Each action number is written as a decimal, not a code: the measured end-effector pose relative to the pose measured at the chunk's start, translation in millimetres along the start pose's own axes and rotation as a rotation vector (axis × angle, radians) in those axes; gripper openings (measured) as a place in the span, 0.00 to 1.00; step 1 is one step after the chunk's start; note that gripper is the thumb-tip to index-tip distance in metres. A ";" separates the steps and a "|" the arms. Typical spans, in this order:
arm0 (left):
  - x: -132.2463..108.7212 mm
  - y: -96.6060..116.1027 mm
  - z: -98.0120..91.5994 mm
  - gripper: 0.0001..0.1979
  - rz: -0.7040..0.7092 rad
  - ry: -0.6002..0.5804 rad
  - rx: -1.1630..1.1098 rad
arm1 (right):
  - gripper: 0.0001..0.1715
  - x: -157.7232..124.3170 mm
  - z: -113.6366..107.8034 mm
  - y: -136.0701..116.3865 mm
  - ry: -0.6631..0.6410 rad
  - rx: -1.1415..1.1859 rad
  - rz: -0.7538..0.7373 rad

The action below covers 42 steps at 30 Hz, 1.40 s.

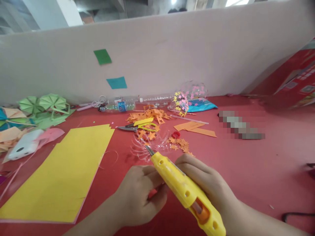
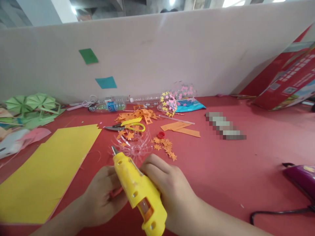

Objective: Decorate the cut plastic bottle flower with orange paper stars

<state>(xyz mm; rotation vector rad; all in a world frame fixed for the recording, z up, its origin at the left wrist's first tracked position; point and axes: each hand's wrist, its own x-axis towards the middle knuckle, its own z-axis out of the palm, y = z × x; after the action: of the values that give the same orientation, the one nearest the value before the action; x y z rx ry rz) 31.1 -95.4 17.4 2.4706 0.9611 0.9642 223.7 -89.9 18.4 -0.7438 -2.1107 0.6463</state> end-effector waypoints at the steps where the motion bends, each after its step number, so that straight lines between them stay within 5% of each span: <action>1: 0.0 0.5 1.4 0.08 0.001 -0.002 -0.010 | 0.06 0.2 0.9 -0.2 -0.001 0.010 -0.007; 12: 0.8 -4.1 1.5 0.09 -0.075 0.042 -0.031 | 0.07 1.4 1.5 1.4 0.015 -0.020 -0.024; 19: 2.4 4.6 5.0 0.12 -0.313 -0.056 -0.450 | 0.22 1.8 2.4 -3.5 0.081 -0.101 -0.146; 25: 1.7 1.4 6.5 0.11 -0.327 -0.052 -0.373 | 0.04 -3.2 7.2 0.6 0.049 0.040 -0.051; 34: 5.2 1.1 5.1 0.13 -0.284 -0.102 -0.274 | 0.08 -2.1 7.3 7.5 0.148 0.053 0.034; 42: 3.7 1.3 6.8 0.13 -0.340 -0.090 -0.255 | 0.10 -4.3 9.7 12.0 0.097 0.034 0.103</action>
<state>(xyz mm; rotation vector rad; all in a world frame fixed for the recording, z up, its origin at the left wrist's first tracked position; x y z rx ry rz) 38.4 -94.1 14.9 2.0391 1.1070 0.7986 221.5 -86.4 2.9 -0.8525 -1.9791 0.6857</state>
